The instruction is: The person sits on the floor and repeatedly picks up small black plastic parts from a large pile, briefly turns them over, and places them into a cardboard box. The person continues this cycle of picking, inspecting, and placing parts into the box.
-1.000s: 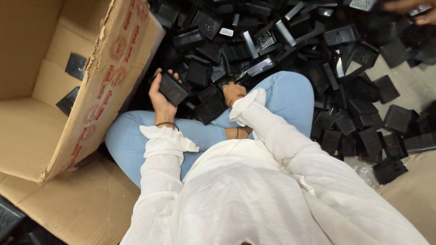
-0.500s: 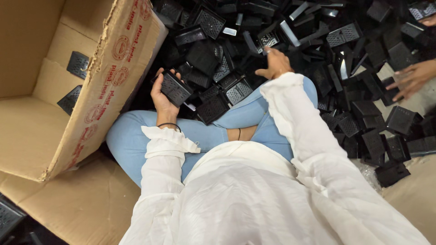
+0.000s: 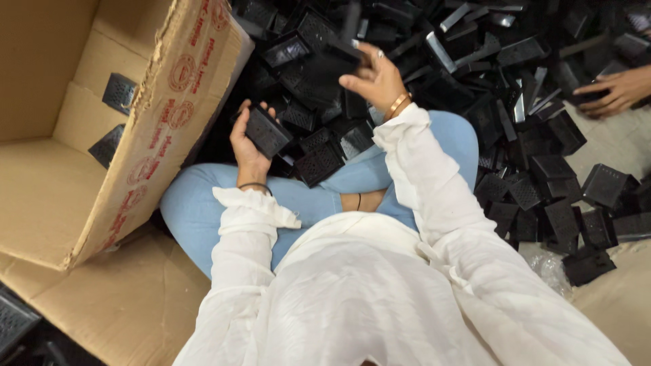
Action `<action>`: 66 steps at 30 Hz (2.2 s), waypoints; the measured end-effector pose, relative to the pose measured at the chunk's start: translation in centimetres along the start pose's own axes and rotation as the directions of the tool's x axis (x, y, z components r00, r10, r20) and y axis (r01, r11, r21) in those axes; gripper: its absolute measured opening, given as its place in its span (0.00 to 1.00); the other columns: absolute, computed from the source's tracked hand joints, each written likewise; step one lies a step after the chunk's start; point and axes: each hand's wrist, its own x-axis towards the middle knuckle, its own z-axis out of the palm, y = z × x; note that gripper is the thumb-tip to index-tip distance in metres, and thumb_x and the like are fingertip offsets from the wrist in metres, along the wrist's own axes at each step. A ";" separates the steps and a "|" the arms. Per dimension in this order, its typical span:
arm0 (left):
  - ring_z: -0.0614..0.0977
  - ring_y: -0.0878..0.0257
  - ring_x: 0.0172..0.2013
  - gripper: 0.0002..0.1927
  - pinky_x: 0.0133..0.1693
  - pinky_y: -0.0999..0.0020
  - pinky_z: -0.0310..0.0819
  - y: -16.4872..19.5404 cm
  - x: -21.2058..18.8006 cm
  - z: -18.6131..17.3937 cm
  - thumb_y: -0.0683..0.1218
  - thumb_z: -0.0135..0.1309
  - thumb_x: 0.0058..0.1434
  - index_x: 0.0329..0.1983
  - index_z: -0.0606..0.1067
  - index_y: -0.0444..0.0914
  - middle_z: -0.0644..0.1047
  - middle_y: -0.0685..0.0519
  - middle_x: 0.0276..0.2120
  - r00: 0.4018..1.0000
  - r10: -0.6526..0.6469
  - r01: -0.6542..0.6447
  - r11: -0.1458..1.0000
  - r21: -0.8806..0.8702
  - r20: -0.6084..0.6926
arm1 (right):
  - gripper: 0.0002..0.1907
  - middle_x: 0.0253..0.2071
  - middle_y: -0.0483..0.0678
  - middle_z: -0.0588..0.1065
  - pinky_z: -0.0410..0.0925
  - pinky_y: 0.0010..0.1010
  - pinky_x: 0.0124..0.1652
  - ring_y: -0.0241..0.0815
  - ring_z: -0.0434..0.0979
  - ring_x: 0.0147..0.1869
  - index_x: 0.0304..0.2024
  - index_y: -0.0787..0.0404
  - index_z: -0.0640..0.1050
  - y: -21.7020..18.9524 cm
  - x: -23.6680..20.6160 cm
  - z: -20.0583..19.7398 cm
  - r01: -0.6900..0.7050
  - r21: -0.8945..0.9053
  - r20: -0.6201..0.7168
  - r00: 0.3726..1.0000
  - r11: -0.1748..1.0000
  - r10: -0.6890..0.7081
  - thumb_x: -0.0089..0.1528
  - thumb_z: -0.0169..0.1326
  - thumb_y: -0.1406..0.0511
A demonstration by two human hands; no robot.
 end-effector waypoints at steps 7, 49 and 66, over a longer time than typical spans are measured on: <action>0.84 0.49 0.47 0.17 0.49 0.50 0.79 0.2 0.1 -0.3 0.50 0.52 0.67 0.58 0.72 0.44 0.81 0.46 0.47 0.999 0.018 -0.019 1.000 -0.011 -0.031 | 0.17 0.44 0.58 0.83 0.75 0.37 0.52 0.51 0.84 0.50 0.48 0.62 0.81 5.4 -4.7 0.8 -0.293 -0.775 -0.083 0.926 0.560 0.369 0.59 0.65 0.61; 0.84 0.52 0.42 0.32 0.44 0.56 0.81 -0.9 0.0 1.2 0.71 0.45 0.65 0.50 0.74 0.41 0.82 0.46 0.42 0.996 -0.015 0.013 1.000 -0.025 -0.088 | 0.48 0.55 0.64 0.71 0.69 0.50 0.54 0.68 0.74 0.56 0.66 0.57 0.64 0.3 -0.7 1.3 -0.319 -0.894 -0.239 0.934 0.316 0.265 0.47 0.71 0.56; 0.80 0.57 0.52 0.30 0.56 0.61 0.75 -0.2 -4.3 6.5 0.65 0.38 0.74 0.59 0.71 0.37 0.78 0.45 0.53 0.984 0.143 -0.154 0.983 0.097 0.110 | 0.28 0.53 0.55 0.80 0.72 0.33 0.56 0.47 0.82 0.56 0.52 0.64 0.82 -5.5 -7.4 13.9 0.177 -0.457 0.112 0.984 0.872 -0.141 0.50 0.72 0.63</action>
